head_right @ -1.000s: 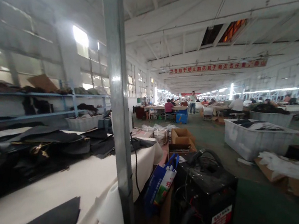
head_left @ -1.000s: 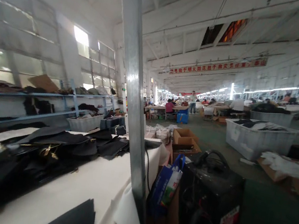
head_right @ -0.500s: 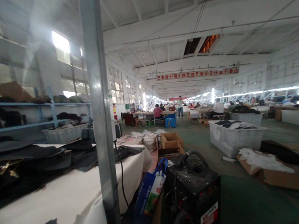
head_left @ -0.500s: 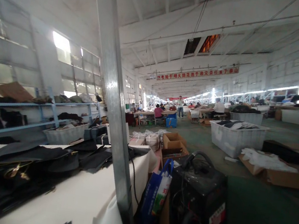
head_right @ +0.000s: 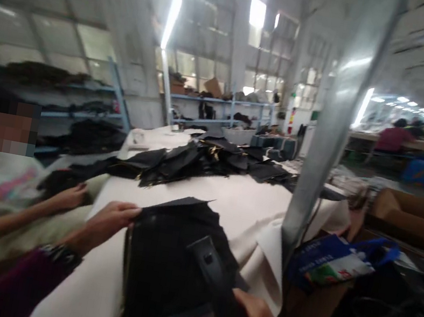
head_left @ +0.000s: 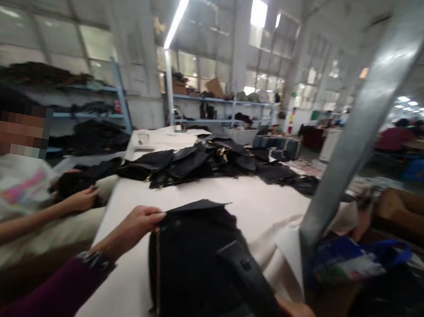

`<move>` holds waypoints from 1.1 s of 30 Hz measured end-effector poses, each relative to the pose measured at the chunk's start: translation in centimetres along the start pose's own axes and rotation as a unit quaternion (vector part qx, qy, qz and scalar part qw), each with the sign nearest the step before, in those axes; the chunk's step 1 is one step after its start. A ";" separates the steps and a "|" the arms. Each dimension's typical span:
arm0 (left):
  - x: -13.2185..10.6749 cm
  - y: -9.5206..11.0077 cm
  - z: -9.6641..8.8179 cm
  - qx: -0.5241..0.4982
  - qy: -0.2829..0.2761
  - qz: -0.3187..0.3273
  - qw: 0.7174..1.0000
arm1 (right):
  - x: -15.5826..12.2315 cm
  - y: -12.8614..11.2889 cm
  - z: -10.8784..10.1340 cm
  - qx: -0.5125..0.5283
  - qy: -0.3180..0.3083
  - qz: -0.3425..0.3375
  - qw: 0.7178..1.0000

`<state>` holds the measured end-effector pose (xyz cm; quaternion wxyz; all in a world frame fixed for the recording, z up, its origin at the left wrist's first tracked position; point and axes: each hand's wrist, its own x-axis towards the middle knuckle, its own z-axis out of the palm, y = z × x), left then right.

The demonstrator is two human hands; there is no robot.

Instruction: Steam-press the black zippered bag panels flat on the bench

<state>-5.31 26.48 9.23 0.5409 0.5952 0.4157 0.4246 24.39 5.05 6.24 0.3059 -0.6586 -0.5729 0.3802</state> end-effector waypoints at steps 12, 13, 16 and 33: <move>-4.1 -2.4 -2.4 -0.148 0.047 -0.049 0.987 | 4.5 -7.5 5.6 0.075 -0.184 0.002 0.980; -4.2 -2.5 -2.4 -0.154 0.046 -0.048 0.986 | 4.9 -7.7 5.8 0.080 -0.194 -0.008 0.978; -4.5 -2.9 -2.3 -0.172 0.045 -0.049 0.983 | 6.0 -8.6 6.4 0.083 -0.206 -0.031 0.975; -3.5 -5.3 -1.7 -0.282 0.133 -0.065 0.948 | 5.2 -8.6 2.7 0.023 -0.119 -0.039 0.992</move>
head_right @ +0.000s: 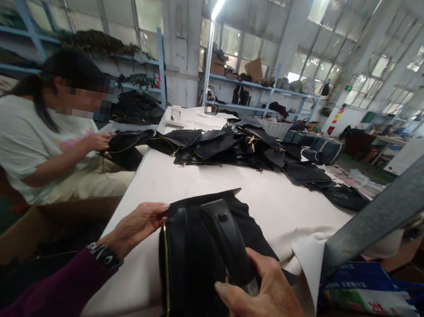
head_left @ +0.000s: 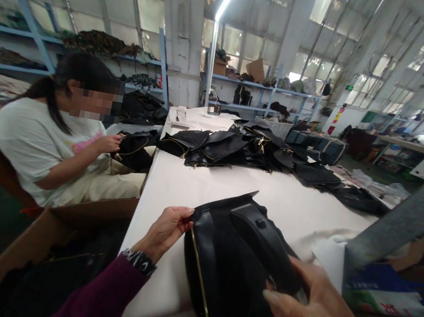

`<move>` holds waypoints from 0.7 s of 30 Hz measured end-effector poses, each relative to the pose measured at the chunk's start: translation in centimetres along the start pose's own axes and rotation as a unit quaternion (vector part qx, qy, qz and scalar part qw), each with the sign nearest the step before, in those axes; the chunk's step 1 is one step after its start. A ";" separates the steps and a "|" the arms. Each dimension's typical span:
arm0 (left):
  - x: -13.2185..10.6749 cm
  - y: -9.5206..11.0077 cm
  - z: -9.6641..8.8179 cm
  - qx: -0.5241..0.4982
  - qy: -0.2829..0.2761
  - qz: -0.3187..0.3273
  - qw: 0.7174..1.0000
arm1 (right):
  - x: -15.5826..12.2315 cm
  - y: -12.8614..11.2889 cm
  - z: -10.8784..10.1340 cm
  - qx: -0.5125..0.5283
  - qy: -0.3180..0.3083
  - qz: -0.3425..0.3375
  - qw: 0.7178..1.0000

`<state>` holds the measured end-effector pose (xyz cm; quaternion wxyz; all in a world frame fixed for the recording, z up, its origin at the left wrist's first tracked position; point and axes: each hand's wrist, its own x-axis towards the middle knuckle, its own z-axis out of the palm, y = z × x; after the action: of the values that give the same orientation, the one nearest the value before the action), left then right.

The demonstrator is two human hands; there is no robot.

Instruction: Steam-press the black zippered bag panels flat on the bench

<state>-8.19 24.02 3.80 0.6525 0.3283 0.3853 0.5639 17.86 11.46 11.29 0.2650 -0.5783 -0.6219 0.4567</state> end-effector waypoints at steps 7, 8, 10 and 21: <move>-2.1 -0.6 1.8 -0.001 -0.010 -0.024 1.000 | 0.8 0.7 2.2 0.032 -0.064 -0.002 0.997; -2.3 -0.5 1.9 -0.002 -0.011 -0.025 1.000 | 1.2 0.7 2.4 0.041 -0.075 -0.007 0.996; -2.6 -0.3 2.0 -0.007 -0.004 -0.024 1.000 | 1.8 0.4 2.5 0.055 -0.093 -0.026 0.994; -0.8 6.5 3.2 -0.058 0.102 0.096 0.988 | -2.2 -1.1 -2.7 0.002 0.050 -0.054 0.997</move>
<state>-8.61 24.19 11.06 0.5709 0.2661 0.3828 0.6759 20.10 10.11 13.89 0.3216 -0.5654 -0.6372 0.4133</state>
